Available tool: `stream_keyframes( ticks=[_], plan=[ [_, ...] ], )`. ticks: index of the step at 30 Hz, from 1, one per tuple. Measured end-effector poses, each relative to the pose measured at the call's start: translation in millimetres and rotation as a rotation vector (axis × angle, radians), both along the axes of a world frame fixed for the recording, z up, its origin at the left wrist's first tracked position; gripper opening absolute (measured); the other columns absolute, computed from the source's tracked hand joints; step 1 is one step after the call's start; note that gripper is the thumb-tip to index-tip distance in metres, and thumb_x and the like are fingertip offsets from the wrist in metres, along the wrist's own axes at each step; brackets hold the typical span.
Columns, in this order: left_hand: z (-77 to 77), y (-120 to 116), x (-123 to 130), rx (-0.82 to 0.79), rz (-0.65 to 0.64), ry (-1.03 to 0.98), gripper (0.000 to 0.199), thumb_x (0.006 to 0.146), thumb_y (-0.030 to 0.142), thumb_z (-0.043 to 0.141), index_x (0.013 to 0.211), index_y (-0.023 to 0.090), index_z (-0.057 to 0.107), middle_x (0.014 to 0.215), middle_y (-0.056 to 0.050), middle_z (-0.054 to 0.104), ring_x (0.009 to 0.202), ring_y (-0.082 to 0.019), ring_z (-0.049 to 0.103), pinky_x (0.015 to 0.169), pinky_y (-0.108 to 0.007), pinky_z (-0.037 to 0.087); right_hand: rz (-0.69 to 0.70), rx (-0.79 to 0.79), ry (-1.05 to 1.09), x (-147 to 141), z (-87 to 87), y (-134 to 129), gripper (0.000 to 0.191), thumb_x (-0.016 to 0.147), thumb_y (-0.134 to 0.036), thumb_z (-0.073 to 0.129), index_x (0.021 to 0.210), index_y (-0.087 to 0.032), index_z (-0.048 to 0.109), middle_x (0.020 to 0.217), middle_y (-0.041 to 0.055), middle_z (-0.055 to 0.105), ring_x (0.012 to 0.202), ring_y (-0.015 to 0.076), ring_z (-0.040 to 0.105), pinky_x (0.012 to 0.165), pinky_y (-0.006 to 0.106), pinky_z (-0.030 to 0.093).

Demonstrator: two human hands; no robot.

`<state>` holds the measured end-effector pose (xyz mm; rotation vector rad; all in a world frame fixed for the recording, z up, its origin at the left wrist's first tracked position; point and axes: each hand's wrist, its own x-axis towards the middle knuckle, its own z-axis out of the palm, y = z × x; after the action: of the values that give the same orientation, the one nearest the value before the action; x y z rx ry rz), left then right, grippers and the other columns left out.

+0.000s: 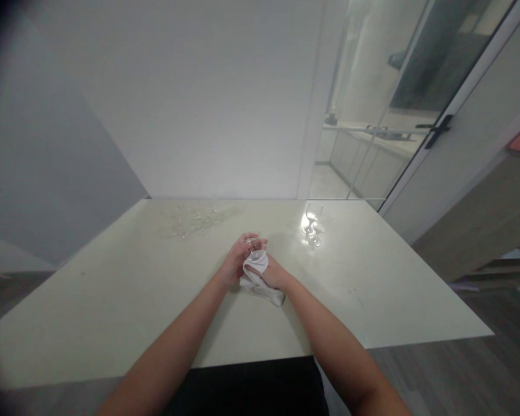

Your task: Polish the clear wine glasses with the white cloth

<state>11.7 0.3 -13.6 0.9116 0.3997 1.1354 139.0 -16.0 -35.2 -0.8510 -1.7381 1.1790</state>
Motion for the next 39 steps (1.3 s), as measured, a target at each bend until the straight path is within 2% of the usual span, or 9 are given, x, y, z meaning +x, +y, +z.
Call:
stream_keyframes(
  ticks=[8,13,15,21,23,27,30,35,39],
  plan=[
    [4.4,-5,-1,0.000,-0.037,0.030,0.050,0.069,0.038,0.070,0.111,0.020,0.050,0.111,-0.011,0.063,0.088,-0.016,0.061,0.075,-0.026,0.044,-0.011,-0.021,-0.022,1,5.5,-1,0.025,0.075,-0.036,0.064,0.091,-0.018,0.060,0.090,0.0042,0.062,0.083,0.0194,0.055,0.084,0.036,0.045],
    [1.3,-1,2,0.095,0.119,0.098,0.056,0.054,0.031,0.081,0.103,0.018,0.057,0.097,-0.004,0.064,0.083,-0.013,0.059,0.072,-0.022,0.043,-0.021,-0.036,0.020,-3,4.1,0,0.029,0.075,-0.039,0.063,0.091,-0.016,0.061,0.086,0.0042,0.063,0.082,0.0185,0.055,0.087,0.036,0.044],
    [0.2,1,2,0.092,0.172,0.148,0.053,0.054,0.027,0.081,0.101,0.018,0.058,0.090,-0.003,0.064,0.079,-0.012,0.059,0.070,-0.021,0.043,-0.015,-0.055,0.068,-3,4.9,-1,0.030,0.075,-0.039,0.064,0.094,-0.017,0.061,0.092,0.0044,0.063,0.085,0.0181,0.056,0.090,0.035,0.043],
    [0.7,-1,2,-0.044,0.062,0.060,0.060,0.062,0.049,0.072,0.109,0.018,0.053,0.093,-0.008,0.068,0.077,-0.018,0.064,0.071,-0.030,0.046,0.025,-0.367,0.177,5,7.4,-9,0.037,0.069,-0.041,0.068,0.098,-0.019,0.059,0.092,0.0034,0.064,0.089,0.0188,0.059,0.089,0.036,0.045],
    [0.5,0,2,-0.056,0.048,0.056,0.057,0.063,0.050,0.071,0.106,0.017,0.055,0.097,-0.010,0.069,0.080,-0.019,0.064,0.074,-0.031,0.047,0.000,-0.374,0.163,6,6.3,-9,0.037,0.069,-0.041,0.068,0.098,-0.019,0.060,0.095,0.0040,0.064,0.091,0.0189,0.059,0.091,0.037,0.044],
    [-0.5,4,3,0.005,0.207,0.162,0.046,0.065,0.039,0.074,0.102,0.015,0.060,0.098,-0.010,0.068,0.081,-0.017,0.063,0.074,-0.028,0.046,-0.039,-0.159,0.134,-1,6.8,-1,0.035,0.074,-0.038,0.065,0.103,-0.019,0.061,0.105,0.0046,0.064,0.098,0.0175,0.057,0.098,0.035,0.039],
    [1.5,5,1,0.089,0.363,0.219,0.044,0.066,0.036,0.074,0.101,0.015,0.062,0.096,-0.009,0.069,0.080,-0.015,0.063,0.074,-0.027,0.046,-0.018,-0.078,0.147,-6,10.6,4,0.037,0.074,-0.037,0.065,0.105,-0.017,0.062,0.103,0.0047,0.066,0.092,0.0167,0.059,0.094,0.035,0.042],
    [8.5,7,-7,0.238,0.481,0.248,0.047,0.065,0.034,0.075,0.106,0.017,0.060,0.102,-0.010,0.067,0.083,-0.015,0.062,0.079,-0.029,0.047,-0.114,-0.152,0.200,-6,8.2,7,0.047,0.063,-0.033,0.075,0.104,-0.015,0.063,0.097,0.0052,0.069,0.084,0.0169,0.062,0.086,0.035,0.046],
    [14.2,12,-14,0.310,0.532,0.258,0.050,0.067,0.034,0.074,0.111,0.018,0.057,0.111,-0.011,0.064,0.093,-0.018,0.061,0.086,-0.033,0.046,-0.200,-0.339,0.323,-4,0.9,9,0.048,0.060,-0.035,0.077,0.102,-0.017,0.063,0.100,0.0062,0.069,0.087,0.0187,0.063,0.085,0.036,0.048]
  ],
)
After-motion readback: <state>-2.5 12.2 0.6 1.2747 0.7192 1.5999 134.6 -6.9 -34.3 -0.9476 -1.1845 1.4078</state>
